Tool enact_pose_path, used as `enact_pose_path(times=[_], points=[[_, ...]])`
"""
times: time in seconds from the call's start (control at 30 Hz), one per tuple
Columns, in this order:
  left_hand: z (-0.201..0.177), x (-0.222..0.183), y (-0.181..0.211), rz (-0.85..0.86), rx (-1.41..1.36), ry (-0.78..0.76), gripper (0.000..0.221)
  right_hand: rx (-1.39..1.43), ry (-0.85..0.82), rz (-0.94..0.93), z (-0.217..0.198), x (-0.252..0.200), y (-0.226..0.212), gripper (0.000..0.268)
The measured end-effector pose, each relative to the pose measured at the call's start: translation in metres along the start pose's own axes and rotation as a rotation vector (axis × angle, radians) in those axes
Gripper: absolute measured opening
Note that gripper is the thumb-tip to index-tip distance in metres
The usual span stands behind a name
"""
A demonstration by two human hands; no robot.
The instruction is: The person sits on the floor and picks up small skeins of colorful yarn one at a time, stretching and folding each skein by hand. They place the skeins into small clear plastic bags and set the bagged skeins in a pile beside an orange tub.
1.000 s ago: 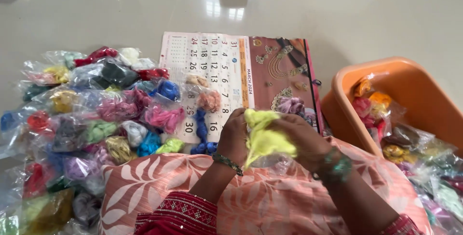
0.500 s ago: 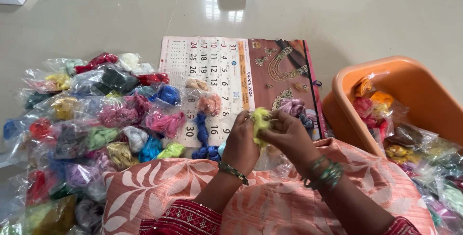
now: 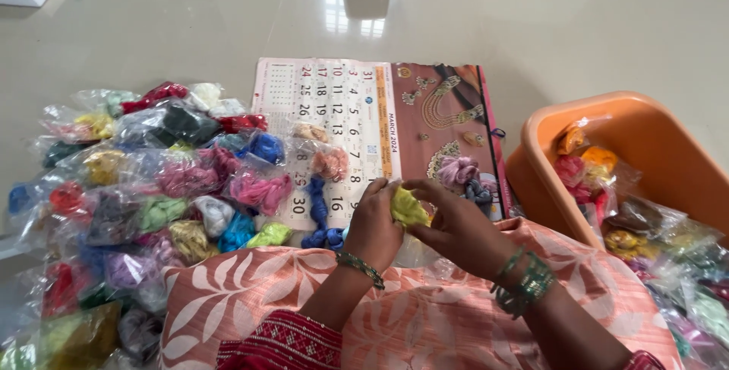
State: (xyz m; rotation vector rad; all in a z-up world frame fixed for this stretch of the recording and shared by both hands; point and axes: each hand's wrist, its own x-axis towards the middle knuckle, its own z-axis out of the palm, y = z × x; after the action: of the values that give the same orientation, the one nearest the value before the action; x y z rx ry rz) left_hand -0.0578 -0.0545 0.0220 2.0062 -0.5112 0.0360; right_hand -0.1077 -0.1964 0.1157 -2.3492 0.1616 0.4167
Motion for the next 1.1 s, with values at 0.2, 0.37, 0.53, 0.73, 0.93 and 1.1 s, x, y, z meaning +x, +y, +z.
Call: enact_pose_path(times=[0.2, 0.37, 0.53, 0.73, 0.93, 1.1], points=[[0.003, -0.001, 0.004, 0.091, -0.075, -0.053, 0.045, 0.166, 0.336, -0.348, 0.025, 0.022, 0.026, 0.028], [-0.004, 0.0, 0.017, -0.004, -0.148, -0.091, 0.042, -0.329, 0.541, -0.337, 0.02, 0.026, 0.017, 0.028], [-0.007, 0.002, -0.006, 0.06, -0.085, 0.04, 0.055, 0.029, 0.448, -0.451, -0.004, 0.025, 0.033, 0.029], [-0.007, 0.013, -0.016, -0.008, -0.098, 0.065, 0.051, 0.379, -0.316, -0.032, -0.003, 0.035, 0.073, 0.049], [-0.012, 0.007, -0.011, -0.036, -0.101, -0.007, 0.05, 0.54, -0.055, -0.229, 0.001, 0.02, 0.039, 0.031], [-0.013, 0.004, 0.001, 0.079, -0.084, -0.03, 0.049, -0.324, 0.158, -0.615, 0.021, 0.005, 0.02, 0.051]])
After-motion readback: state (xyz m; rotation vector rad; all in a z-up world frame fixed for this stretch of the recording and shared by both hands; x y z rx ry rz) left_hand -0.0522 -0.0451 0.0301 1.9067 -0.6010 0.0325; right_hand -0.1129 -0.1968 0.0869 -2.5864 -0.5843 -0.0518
